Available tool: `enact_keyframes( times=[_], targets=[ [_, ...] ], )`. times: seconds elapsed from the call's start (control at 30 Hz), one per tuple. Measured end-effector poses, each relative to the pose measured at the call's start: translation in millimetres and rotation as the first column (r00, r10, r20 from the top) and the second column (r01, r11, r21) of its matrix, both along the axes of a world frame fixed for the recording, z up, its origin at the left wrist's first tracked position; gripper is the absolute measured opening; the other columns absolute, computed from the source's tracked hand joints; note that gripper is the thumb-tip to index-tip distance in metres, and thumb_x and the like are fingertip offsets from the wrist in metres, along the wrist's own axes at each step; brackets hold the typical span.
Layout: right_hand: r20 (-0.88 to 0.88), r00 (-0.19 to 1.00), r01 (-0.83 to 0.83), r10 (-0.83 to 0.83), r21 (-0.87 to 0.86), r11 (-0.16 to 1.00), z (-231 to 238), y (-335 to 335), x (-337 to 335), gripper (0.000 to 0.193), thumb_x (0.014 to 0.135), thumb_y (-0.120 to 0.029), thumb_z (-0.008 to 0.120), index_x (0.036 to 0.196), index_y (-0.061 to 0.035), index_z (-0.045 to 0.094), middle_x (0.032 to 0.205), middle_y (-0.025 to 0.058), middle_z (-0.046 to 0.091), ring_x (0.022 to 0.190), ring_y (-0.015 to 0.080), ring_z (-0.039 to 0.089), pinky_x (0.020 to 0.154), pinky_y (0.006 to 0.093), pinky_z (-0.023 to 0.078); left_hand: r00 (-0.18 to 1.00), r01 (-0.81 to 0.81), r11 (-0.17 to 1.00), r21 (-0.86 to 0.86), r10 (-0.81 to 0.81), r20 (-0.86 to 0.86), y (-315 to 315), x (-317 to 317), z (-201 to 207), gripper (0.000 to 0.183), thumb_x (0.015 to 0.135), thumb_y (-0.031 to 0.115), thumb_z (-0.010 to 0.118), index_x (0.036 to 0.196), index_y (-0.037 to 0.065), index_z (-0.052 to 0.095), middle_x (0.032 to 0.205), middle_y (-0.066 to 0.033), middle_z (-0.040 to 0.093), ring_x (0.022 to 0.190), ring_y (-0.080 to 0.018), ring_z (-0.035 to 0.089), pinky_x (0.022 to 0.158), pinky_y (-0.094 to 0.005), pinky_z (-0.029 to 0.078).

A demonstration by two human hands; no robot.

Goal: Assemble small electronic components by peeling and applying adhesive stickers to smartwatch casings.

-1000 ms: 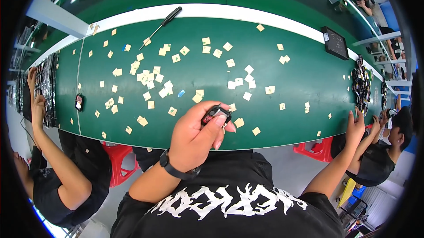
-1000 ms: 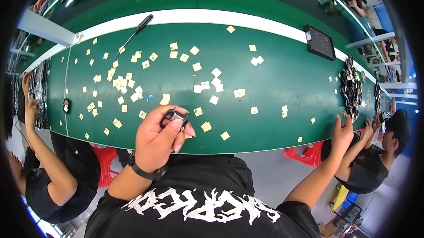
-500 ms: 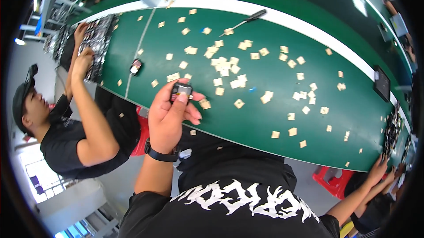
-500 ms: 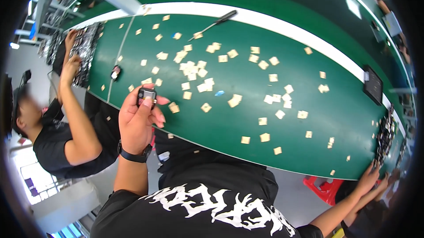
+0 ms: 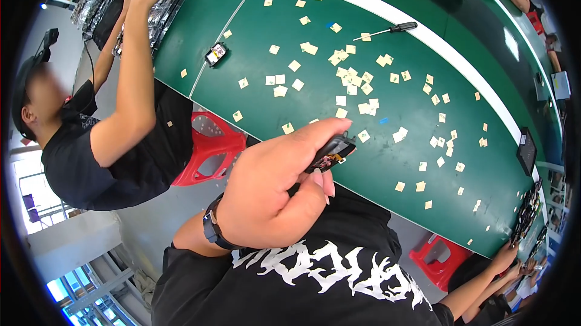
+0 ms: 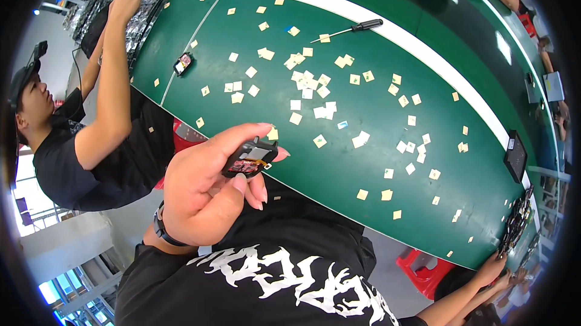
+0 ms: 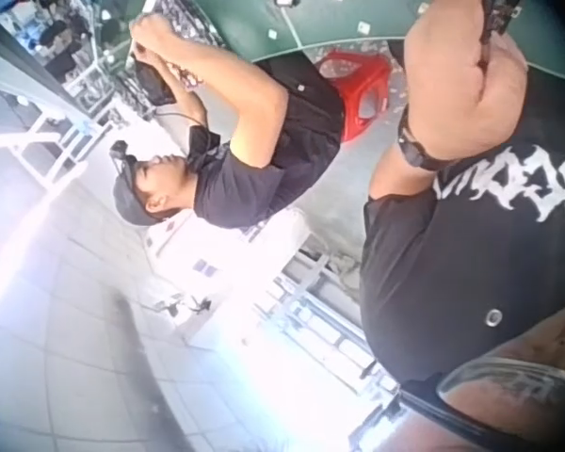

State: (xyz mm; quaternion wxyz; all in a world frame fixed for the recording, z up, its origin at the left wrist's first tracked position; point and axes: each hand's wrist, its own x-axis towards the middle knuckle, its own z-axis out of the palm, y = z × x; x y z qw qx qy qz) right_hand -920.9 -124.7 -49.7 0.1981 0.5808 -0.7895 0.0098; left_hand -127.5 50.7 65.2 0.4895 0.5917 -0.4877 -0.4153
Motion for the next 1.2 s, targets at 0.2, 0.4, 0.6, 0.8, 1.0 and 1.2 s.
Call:
enact_keyframes(
  times=[0.2,0.4,0.6,0.8,1.0,1.2],
  targets=[
    [0.220,0.973,-0.056,0.073,-0.080,0.995,-10.3,-3.7,-25.1,0.054,0.098,-0.034,0.055,0.137,0.0032,0.057,0.134,0.0251,0.062,0.121,0.0366,0.063,0.101,0.0415,0.048,0.988,-0.012,1.000,-0.012,0.014,0.152,1.8,10.2,-8.6,0.043,0.095,-0.004,0.043,0.137,-0.006,0.052,0.115,-0.0158,0.070,0.073,-0.0104,0.065,0.067,-0.0250,0.056],
    [0.175,0.984,0.043,-0.026,-0.096,0.994,-12.1,1.3,-28.9,0.050,0.096,-0.029,0.050,0.140,-0.0066,0.059,0.136,0.0199,0.063,0.115,0.0347,0.066,0.093,0.0408,0.052,0.924,-0.336,0.931,0.143,0.355,-0.141,-8.2,47.4,-55.9,0.030,0.104,0.009,0.048,0.130,-0.004,0.056,0.114,-0.0158,0.069,0.068,-0.0110,0.062,0.060,-0.0230,0.052],
    [0.061,0.988,0.148,-0.144,-0.073,0.986,-16.6,1.3,-30.7,0.046,0.098,-0.025,0.049,0.140,-0.0109,0.061,0.137,0.0143,0.064,0.116,0.0299,0.066,0.094,0.0382,0.052,0.664,-0.676,0.725,-0.135,0.678,0.316,6.3,123.3,-90.5,0.022,0.103,0.009,0.052,0.116,-0.005,0.063,0.092,-0.0068,0.060,0.061,-0.0103,0.061,0.053,-0.0238,0.050],
    [-0.310,0.946,0.099,-0.092,0.008,0.995,-3.2,20.2,-45.6,0.041,0.103,-0.019,0.047,0.142,-0.0176,0.061,0.134,0.0093,0.067,0.109,0.0236,0.070,0.084,0.0360,0.056,0.178,-0.620,0.720,-0.313,0.517,0.837,6.2,188.0,-113.7,0.032,0.098,0.016,0.056,0.120,-0.006,0.066,0.111,-0.0276,0.068,0.103,-0.0395,0.066,0.094,-0.0439,0.050],
    [-0.259,0.966,-0.054,0.002,-0.194,0.980,3.3,22.8,2.8,0.023,0.100,-0.022,0.056,0.115,-0.0118,0.070,0.099,0.0089,0.068,0.087,0.0299,0.068,0.073,0.0413,0.055,-0.023,-0.667,0.708,-0.232,0.292,0.956,16.7,203.8,-119.1,0.038,0.103,0.020,0.052,0.127,-0.008,0.061,0.116,-0.0317,0.063,0.108,-0.0461,0.060,0.096,-0.0490,0.048],
    [-0.179,0.979,-0.157,0.093,-0.384,0.910,44.6,38.7,88.9,0.022,0.092,-0.011,0.068,0.114,-0.0094,0.070,0.099,0.0095,0.068,0.092,0.0304,0.068,0.077,0.0400,0.054,-0.073,-0.510,0.748,-0.424,0.454,0.888,0.3,161.5,-95.3,0.038,0.106,0.023,0.051,0.125,-0.008,0.063,0.113,-0.0275,0.064,0.104,-0.0421,0.061,0.092,-0.0467,0.049]
  ],
)
